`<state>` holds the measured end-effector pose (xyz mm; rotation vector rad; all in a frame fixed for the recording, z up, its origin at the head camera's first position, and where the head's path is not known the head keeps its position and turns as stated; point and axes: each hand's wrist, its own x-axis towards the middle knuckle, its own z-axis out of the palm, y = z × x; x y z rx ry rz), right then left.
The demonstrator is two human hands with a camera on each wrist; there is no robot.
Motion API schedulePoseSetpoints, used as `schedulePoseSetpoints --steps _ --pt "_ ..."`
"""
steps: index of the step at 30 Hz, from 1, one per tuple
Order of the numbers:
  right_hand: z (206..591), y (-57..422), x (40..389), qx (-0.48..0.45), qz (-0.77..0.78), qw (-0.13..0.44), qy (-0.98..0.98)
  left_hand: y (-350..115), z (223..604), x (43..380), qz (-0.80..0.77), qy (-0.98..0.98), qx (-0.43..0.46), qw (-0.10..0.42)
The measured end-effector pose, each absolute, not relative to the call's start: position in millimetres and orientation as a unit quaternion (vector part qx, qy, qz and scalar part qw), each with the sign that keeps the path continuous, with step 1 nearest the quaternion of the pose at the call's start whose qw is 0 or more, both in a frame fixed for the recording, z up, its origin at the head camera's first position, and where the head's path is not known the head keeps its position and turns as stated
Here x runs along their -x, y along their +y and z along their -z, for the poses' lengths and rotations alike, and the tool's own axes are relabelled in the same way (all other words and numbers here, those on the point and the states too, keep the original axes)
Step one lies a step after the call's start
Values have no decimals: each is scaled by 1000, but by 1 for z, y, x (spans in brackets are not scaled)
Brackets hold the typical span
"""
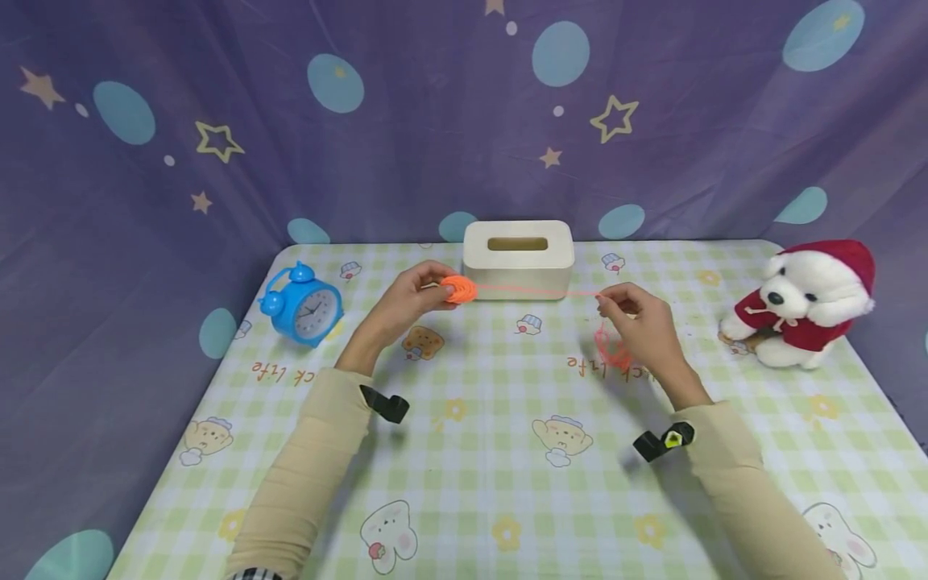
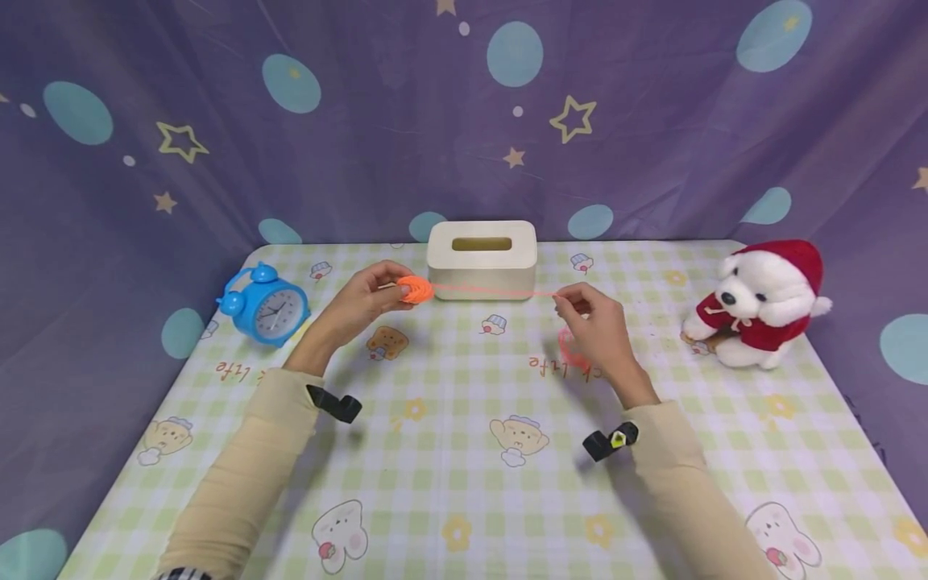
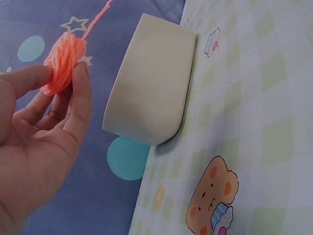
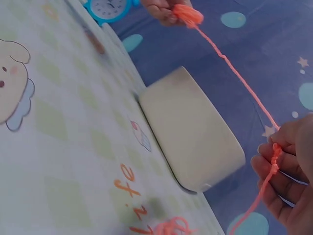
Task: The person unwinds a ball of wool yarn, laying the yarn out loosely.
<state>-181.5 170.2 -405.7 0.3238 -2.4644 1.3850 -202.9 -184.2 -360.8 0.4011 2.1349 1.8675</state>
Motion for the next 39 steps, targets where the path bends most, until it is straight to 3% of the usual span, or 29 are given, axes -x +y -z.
schedulePoseSetpoints --steps 14,39 --pt "401 194 179 -30 -503 192 -842 -185 360 203 -650 736 -134 134" --pt "404 225 173 33 -502 224 -834 -189 362 206 -642 750 -114 109"
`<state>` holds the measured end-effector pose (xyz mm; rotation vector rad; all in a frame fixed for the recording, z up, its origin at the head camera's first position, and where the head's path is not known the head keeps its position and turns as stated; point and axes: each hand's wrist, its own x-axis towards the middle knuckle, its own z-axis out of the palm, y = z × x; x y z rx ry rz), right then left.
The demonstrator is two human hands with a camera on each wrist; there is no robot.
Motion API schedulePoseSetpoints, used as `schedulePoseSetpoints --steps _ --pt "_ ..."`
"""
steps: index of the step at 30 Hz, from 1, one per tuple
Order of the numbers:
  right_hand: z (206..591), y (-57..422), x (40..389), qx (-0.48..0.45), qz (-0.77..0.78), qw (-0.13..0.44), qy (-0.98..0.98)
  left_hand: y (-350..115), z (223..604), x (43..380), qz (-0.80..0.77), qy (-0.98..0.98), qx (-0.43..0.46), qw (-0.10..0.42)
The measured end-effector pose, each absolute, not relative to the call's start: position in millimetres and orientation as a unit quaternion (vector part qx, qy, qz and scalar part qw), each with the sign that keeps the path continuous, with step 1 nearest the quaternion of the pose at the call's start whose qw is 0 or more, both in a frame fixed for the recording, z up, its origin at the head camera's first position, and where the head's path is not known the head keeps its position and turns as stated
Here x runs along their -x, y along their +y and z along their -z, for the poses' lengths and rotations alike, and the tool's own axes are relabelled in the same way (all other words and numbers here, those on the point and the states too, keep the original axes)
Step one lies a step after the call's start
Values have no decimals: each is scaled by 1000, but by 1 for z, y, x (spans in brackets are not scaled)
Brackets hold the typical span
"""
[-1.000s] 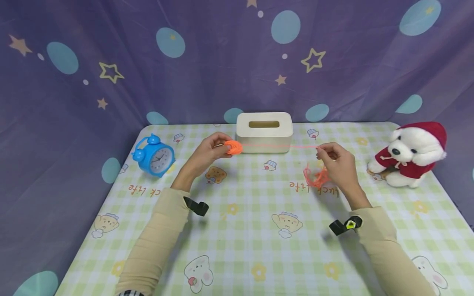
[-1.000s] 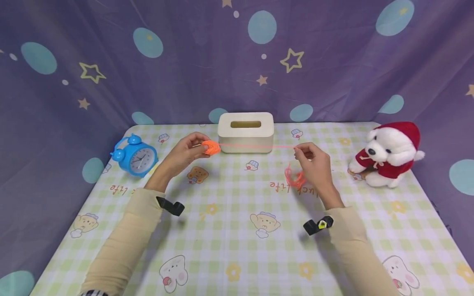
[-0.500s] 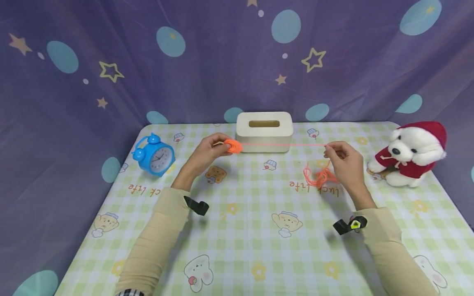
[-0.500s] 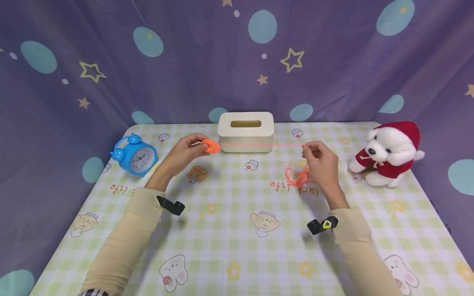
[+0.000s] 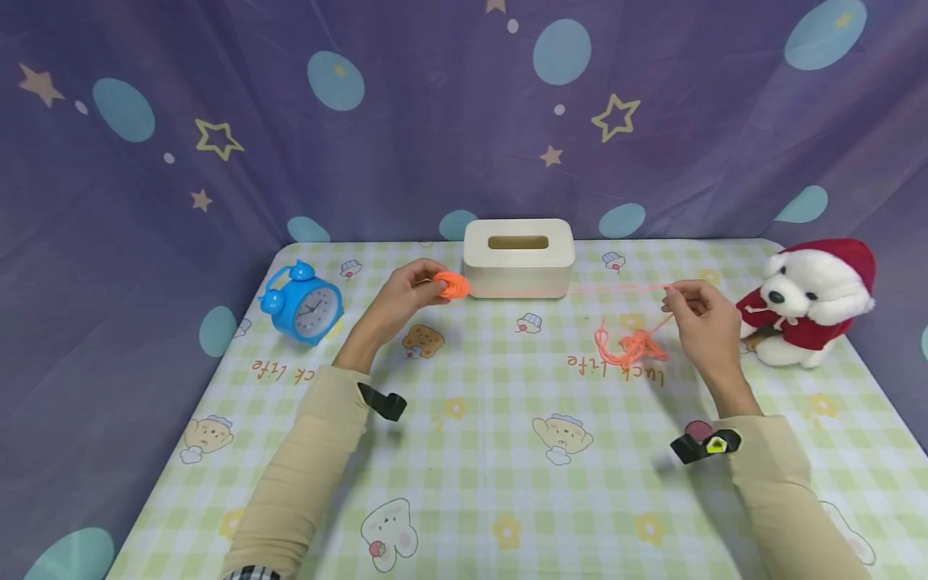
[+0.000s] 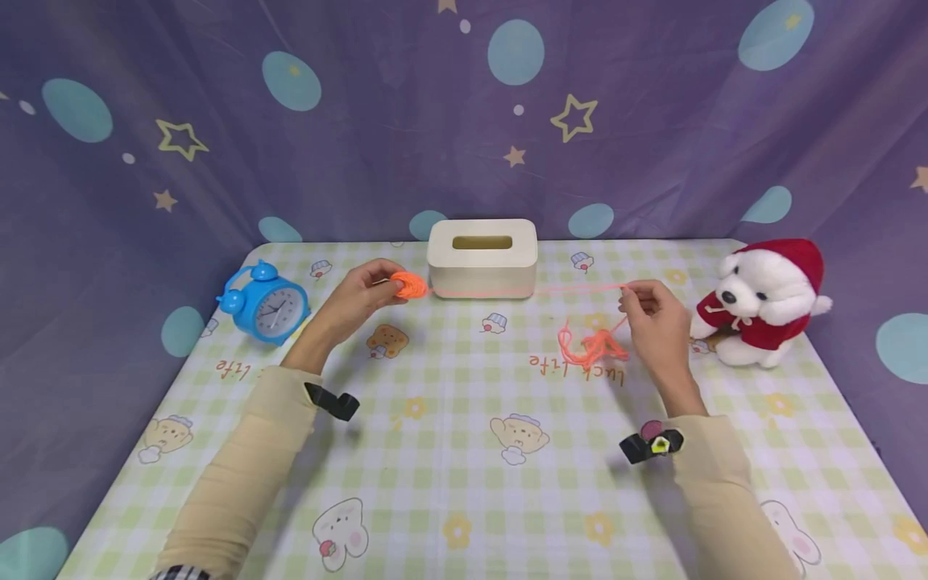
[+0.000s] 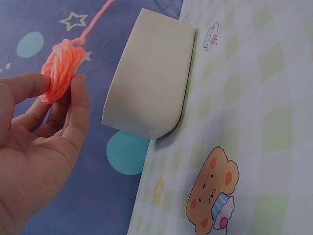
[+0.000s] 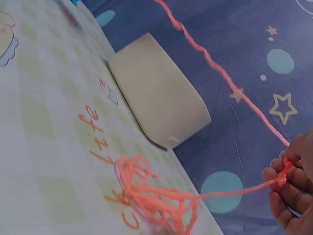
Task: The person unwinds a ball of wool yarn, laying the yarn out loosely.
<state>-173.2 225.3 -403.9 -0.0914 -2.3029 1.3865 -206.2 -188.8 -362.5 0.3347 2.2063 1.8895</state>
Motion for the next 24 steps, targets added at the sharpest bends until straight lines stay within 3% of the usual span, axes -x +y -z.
schedulePoseSetpoints --steps 6,12,24 --pt "403 238 170 60 -492 228 -838 -191 360 205 -647 747 -96 116" --pt "405 248 165 82 -449 192 -869 -194 360 205 -655 741 -94 115" --pt "422 256 163 -3 -345 94 -934 -190 360 205 -674 721 -123 102"
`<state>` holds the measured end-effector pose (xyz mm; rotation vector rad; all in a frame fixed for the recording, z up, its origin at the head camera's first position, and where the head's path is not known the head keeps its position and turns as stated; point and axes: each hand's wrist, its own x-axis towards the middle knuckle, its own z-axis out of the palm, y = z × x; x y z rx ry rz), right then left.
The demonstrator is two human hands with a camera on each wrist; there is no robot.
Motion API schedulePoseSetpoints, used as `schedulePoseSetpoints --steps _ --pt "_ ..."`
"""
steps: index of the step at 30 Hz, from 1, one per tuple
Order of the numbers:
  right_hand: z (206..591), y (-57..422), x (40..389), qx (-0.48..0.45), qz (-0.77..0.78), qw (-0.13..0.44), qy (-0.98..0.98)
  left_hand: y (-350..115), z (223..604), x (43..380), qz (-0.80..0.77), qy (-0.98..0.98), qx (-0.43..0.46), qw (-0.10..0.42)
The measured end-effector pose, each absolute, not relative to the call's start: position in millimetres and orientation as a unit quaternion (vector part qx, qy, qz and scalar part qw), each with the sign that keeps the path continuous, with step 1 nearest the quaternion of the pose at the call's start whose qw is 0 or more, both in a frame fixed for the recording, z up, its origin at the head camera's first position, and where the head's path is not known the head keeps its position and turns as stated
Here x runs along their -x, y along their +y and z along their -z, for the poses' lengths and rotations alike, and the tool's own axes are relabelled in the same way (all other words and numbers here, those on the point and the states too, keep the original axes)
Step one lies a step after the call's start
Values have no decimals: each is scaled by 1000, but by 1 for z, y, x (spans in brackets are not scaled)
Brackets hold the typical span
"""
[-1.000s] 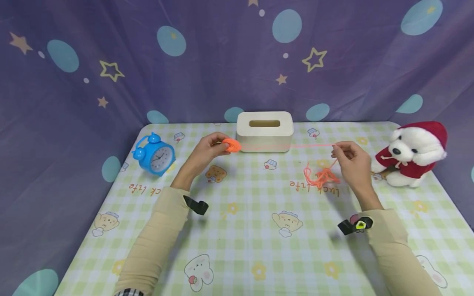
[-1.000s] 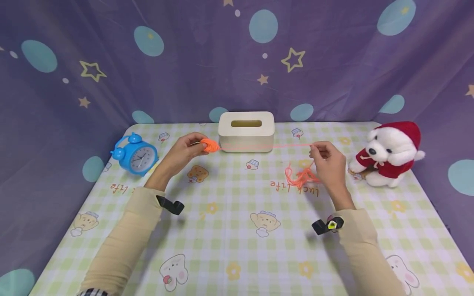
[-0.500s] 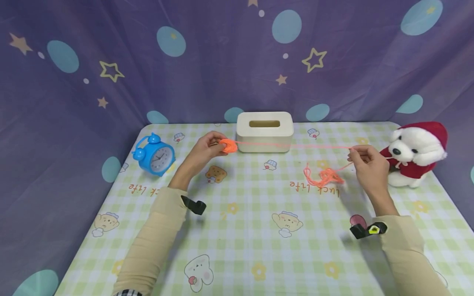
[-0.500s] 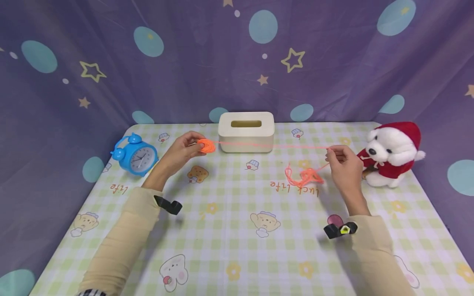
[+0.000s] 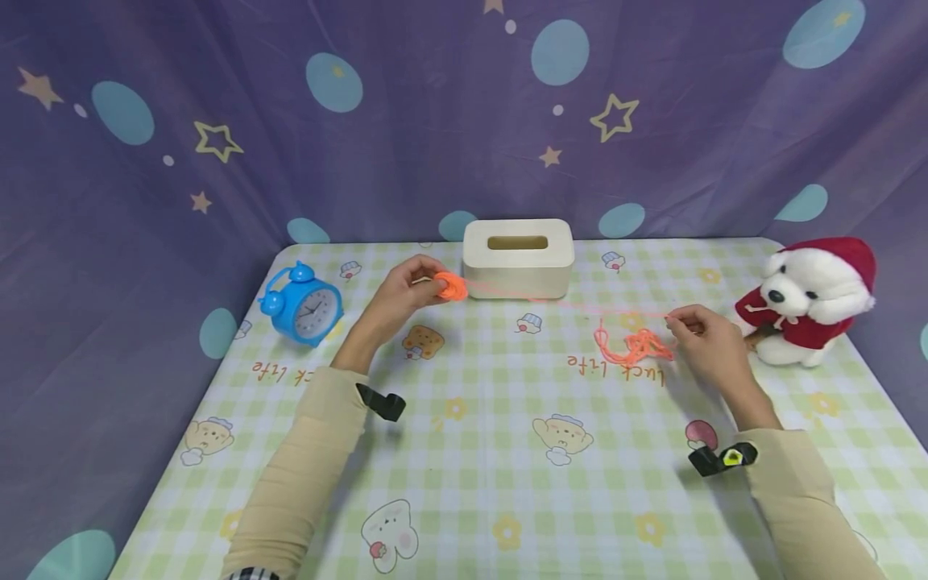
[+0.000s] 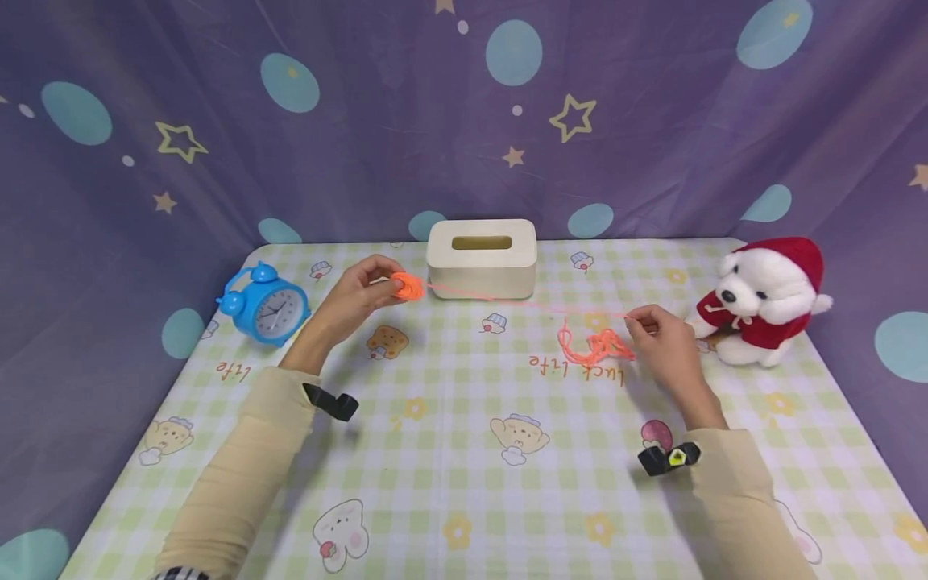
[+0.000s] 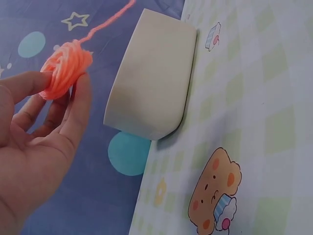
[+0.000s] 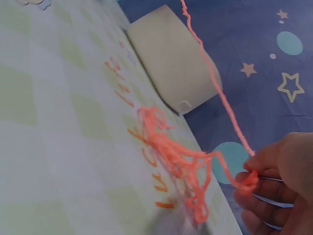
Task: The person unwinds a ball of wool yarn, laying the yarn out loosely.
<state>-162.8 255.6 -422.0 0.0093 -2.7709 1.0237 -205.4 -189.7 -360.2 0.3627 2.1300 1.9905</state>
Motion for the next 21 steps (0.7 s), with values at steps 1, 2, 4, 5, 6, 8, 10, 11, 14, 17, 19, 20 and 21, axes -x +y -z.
schedulePoseSetpoints --steps 1,2,4,5,6,8,10,11,14,17,19,20,21 --pt "424 256 163 -9 -339 86 -937 -189 360 205 -676 719 -125 102" --pt "425 255 164 -15 -335 80 -939 -189 360 205 -677 718 -126 102" --pt "428 254 165 -29 -332 70 -940 -188 360 206 -681 713 -131 105" --pt "429 254 165 -34 -330 68 -941 -187 360 206 -684 709 -132 107" --pt "430 253 165 -40 -330 65 -941 -187 360 206 -687 706 -133 110" --pt "430 251 166 -48 -328 63 -941 -186 360 206 -691 701 -134 115" --pt "430 250 166 -53 -328 63 -941 -185 360 206 -693 699 -133 119" --pt "430 250 166 -54 -330 63 -940 -185 360 206 -693 699 -131 121" --pt "428 248 167 -50 -336 65 -938 -183 359 205 -690 701 -126 125" --pt "424 245 168 -47 -340 75 -936 -182 358 205 -687 705 -122 127" --pt "421 240 169 -51 -343 86 -934 -182 358 206 -686 706 -123 126" --pt "420 237 170 -55 -347 92 -932 -181 358 206 -685 707 -125 127" --pt "418 234 171 -60 -354 98 -928 -182 359 206 -684 706 -129 127"
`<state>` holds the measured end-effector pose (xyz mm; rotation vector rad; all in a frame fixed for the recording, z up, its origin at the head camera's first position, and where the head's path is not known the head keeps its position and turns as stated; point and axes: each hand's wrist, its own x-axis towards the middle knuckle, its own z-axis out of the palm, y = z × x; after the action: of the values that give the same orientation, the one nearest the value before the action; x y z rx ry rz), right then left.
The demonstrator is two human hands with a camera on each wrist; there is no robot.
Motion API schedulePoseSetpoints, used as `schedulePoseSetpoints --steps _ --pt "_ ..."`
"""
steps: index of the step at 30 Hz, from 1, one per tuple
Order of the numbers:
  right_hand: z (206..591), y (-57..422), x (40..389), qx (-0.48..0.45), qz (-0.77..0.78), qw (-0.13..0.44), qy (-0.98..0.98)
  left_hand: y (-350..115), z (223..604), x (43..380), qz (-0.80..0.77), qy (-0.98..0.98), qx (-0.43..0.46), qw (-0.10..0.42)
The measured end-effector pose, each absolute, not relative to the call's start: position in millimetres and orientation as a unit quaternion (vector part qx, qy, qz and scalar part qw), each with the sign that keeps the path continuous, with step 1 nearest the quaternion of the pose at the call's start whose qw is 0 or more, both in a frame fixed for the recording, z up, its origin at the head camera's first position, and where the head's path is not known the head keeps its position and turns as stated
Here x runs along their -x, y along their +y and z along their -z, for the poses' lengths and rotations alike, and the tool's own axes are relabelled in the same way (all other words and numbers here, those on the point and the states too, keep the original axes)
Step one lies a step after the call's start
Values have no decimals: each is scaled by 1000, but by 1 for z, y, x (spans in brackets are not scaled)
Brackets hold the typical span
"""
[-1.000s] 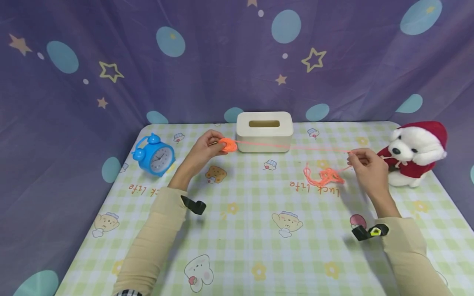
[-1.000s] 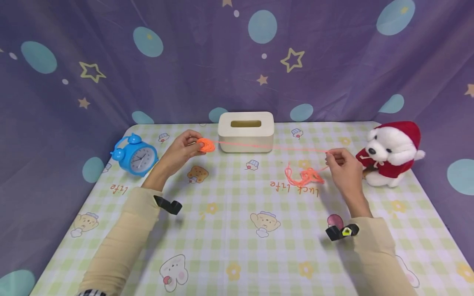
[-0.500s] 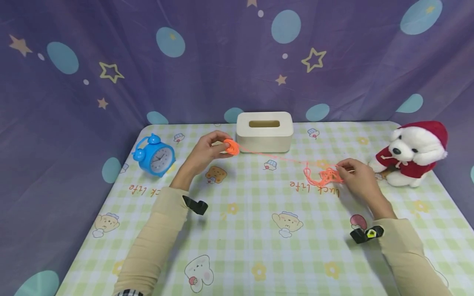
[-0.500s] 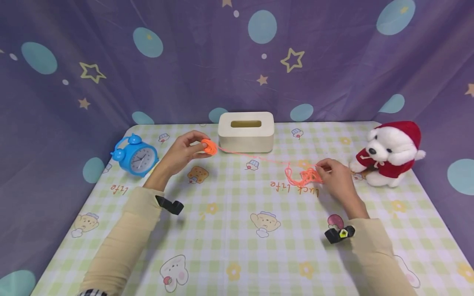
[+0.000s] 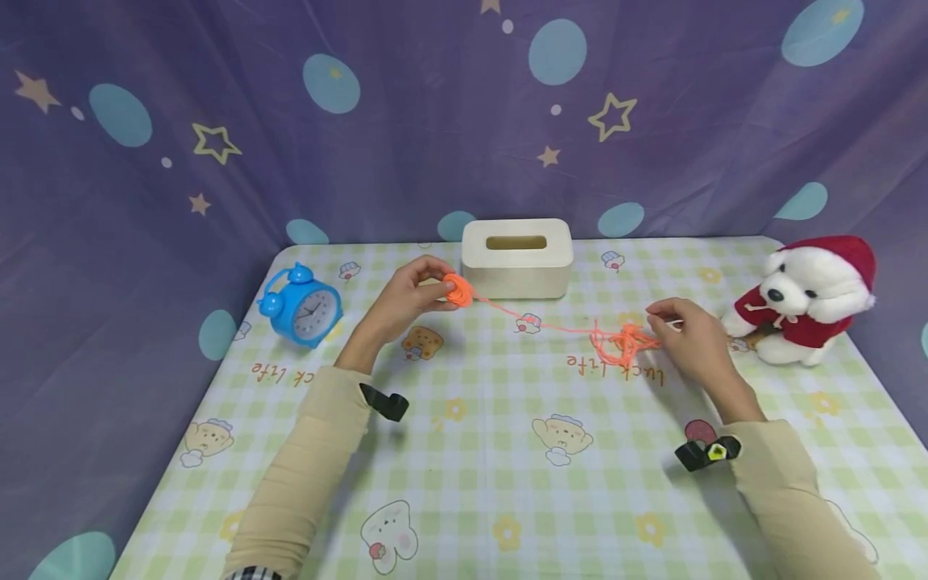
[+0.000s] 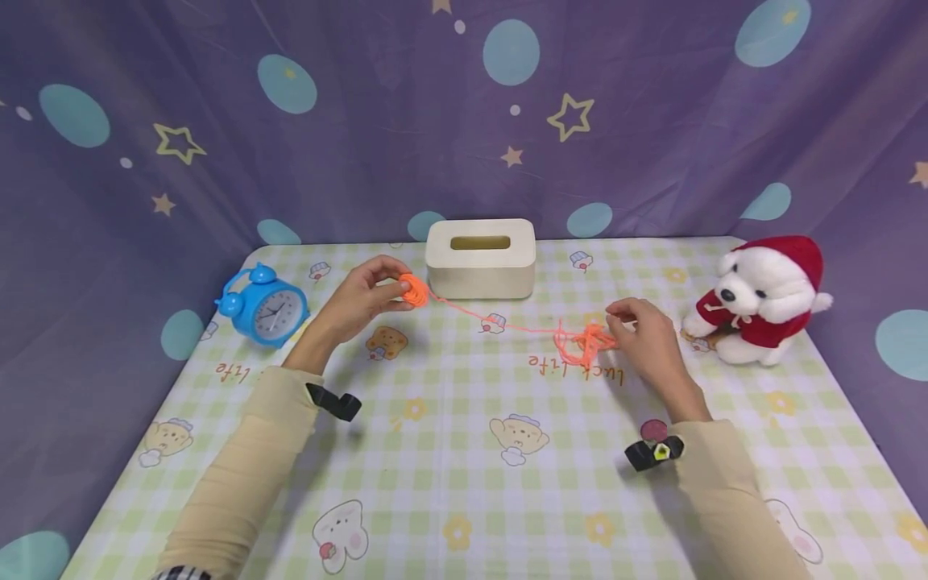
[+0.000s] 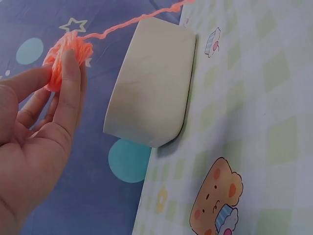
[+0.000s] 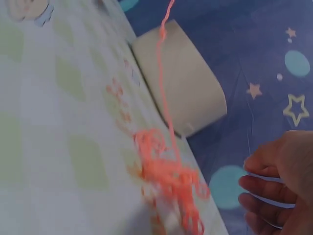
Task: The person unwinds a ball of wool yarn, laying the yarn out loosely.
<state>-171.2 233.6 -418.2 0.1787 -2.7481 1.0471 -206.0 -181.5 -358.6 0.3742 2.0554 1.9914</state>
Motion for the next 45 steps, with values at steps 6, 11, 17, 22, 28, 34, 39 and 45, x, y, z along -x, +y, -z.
schedulePoseSetpoints --steps 6,11,17,22,28,34,39,45 --pt "411 202 180 -108 -398 107 -905 -181 361 206 -682 704 -148 130" --pt "408 167 185 -154 -424 91 -888 -180 361 206 -676 708 -152 135" --pt "411 125 192 -224 -423 58 -876 -178 360 204 -667 712 -157 152" --pt "416 100 193 -264 -426 37 -864 -177 359 204 -667 709 -157 166" --pt "417 85 192 -269 -445 41 -853 -178 359 204 -657 718 -155 169" --pt "409 92 187 -228 -461 46 -856 -180 361 205 -643 733 -143 169" --pt "402 106 189 -204 -482 102 -846 -181 360 204 -641 736 -139 168" --pt "393 122 191 -174 -522 156 -820 -182 360 205 -631 745 -142 163"
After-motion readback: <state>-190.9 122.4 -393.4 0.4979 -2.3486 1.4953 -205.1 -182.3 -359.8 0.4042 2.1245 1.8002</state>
